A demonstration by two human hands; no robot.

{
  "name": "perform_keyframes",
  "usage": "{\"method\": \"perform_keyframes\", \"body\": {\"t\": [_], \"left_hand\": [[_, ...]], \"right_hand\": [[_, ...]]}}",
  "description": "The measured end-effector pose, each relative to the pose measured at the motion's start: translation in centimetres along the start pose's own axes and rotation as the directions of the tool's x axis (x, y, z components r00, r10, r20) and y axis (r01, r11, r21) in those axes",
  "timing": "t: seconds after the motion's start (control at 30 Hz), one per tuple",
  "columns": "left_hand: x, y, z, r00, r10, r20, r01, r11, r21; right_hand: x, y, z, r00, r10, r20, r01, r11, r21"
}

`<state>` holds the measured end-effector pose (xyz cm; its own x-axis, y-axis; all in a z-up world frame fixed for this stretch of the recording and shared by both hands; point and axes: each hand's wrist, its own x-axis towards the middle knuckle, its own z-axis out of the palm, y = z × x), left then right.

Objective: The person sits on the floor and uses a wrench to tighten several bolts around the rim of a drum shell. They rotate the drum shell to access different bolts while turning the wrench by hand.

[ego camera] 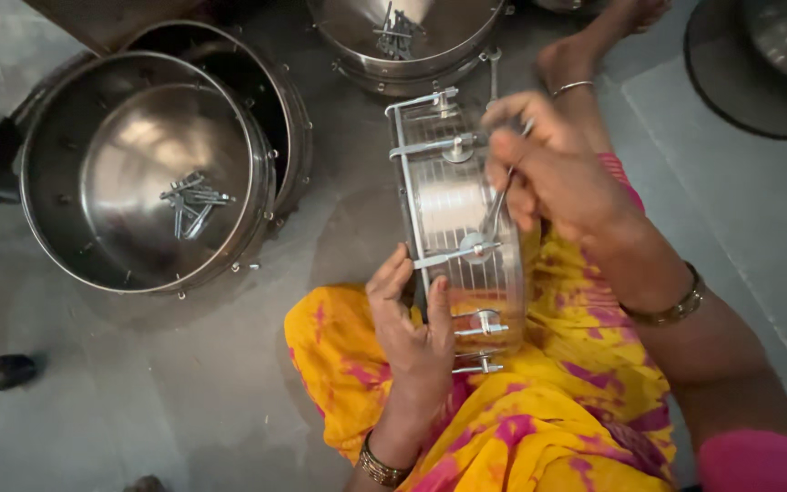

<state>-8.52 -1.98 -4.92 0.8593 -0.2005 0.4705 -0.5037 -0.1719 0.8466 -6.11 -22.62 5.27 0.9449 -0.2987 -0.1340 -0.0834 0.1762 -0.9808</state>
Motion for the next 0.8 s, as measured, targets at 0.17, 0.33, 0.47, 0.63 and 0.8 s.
{"method": "perform_keyframes", "body": {"t": [0.17,0.33,0.47,0.63,0.8], "left_hand": [[0.0,0.2,-0.2,0.999,0.008,-0.039,-0.006,0.998,0.069],[0.1,0.5,-0.3,1.000,-0.015,-0.024,0.017,0.996,0.084],[0.0,0.4,-0.5,0.999,0.011,-0.035,-0.008,0.995,0.103],[0.0,0.0,-0.1,0.998,0.019,-0.055,-0.015,0.997,0.080],[-0.2,-0.1,0.5,0.993,-0.043,-0.112,0.030,0.993,-0.112]], "right_hand": [[-4.3,2.9,-2.2,0.855,-0.516,-0.054,0.501,0.848,-0.176],[-6.4,5.4,-3.2,0.464,-0.691,0.555,0.874,0.252,-0.417],[-5.8,5.0,-2.5,0.315,-0.620,0.719,0.941,0.105,-0.321],[-4.5,3.7,-0.5,0.738,-0.608,0.294,0.656,0.544,-0.523],[0.3,1.4,-0.5,0.986,0.096,0.137,-0.081,0.991,-0.110]]}}
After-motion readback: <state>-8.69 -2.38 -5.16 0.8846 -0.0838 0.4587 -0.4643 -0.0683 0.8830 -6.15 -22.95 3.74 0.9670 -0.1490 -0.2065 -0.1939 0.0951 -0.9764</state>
